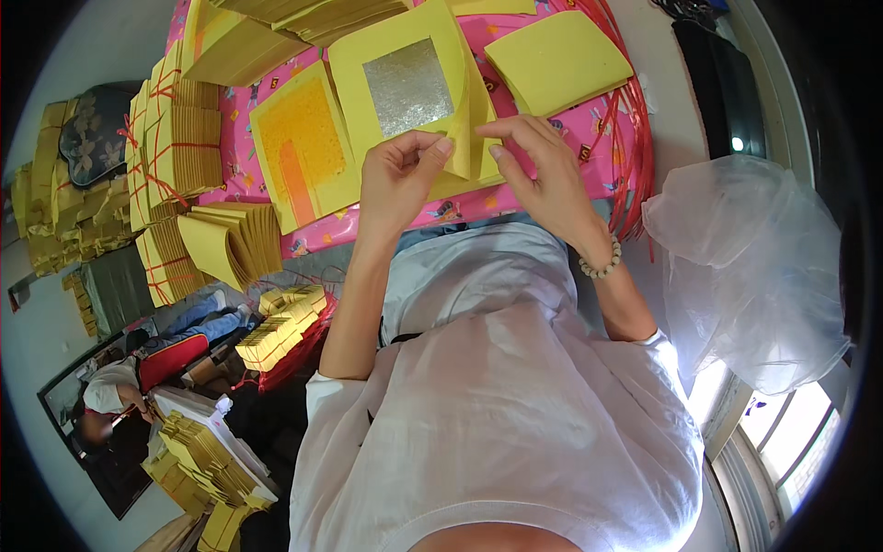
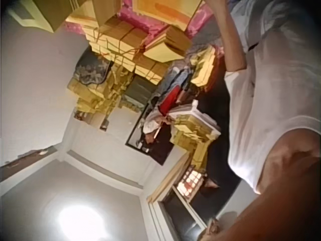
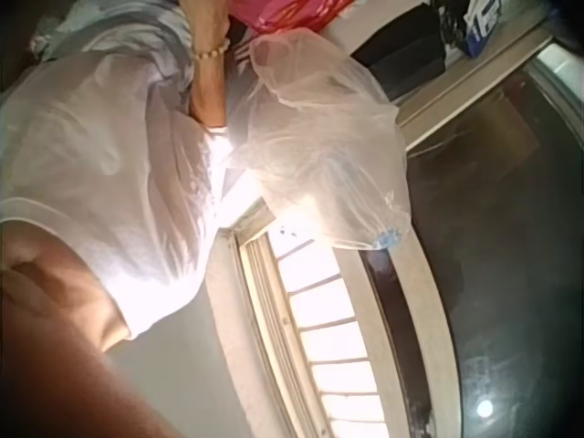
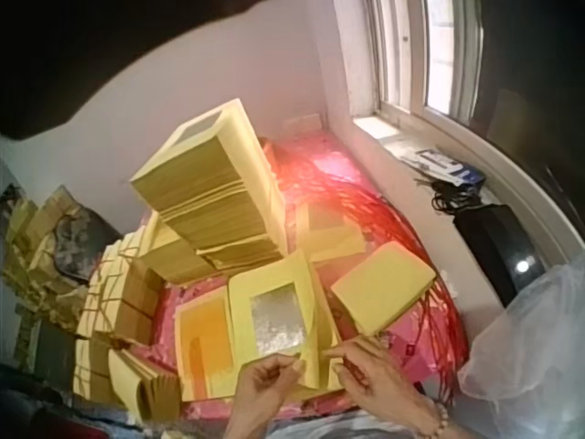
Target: Counting and stacking sheets of yellow joss paper with foil accents.
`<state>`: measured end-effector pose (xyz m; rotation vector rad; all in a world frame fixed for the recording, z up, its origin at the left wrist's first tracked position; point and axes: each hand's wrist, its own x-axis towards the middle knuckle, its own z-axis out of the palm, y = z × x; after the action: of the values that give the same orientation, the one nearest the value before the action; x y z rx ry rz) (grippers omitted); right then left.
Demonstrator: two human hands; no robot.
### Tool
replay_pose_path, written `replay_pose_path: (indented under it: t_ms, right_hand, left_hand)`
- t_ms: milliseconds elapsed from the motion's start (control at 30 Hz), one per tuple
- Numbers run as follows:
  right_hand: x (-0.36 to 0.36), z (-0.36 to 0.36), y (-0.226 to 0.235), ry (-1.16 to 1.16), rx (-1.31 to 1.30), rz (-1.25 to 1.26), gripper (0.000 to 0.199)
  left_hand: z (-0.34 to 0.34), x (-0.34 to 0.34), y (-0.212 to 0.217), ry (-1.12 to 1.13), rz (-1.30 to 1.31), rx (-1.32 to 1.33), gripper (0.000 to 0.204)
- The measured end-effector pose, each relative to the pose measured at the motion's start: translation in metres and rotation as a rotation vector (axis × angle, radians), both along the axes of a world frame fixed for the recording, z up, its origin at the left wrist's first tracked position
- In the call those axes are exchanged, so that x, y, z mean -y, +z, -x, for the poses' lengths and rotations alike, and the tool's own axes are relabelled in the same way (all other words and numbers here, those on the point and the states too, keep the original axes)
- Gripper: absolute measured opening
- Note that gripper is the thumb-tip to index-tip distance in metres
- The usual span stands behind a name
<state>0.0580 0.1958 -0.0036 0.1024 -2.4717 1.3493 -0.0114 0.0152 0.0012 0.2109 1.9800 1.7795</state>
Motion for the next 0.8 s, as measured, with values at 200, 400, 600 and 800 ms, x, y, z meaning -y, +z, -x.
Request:
replay_pose_path:
  t_ms: [200,400,600,800]
  right_hand:
    - [0.0016,-0.0015,0.0014,0.019,0.045,-0.043,0.026]
    - [0.0020,-0.0035,0.0033,0.021,0.022,-0.081,0.049]
    - [0.0033,-0.0058,0.0022,0.032,0.067,-0.033,0.049]
    - [0.0070,-0.0094,-0.0012,0.010,0.100,-0.012,0.046]
  left_hand:
    - [0.0002,0.0009,0.0004,-0.006,0.013,0.006,0.015]
    - [-0.0006,-0.0002,-0.0007,-0.001,-0.011,0.006,0.016]
    - [-0.0011,0.0001,-0.0005,-0.011,0.000,-0.001,0.017]
    - [-0.0038,-0.0028,0.0009,0.006,-0.024,0.010,0.017]
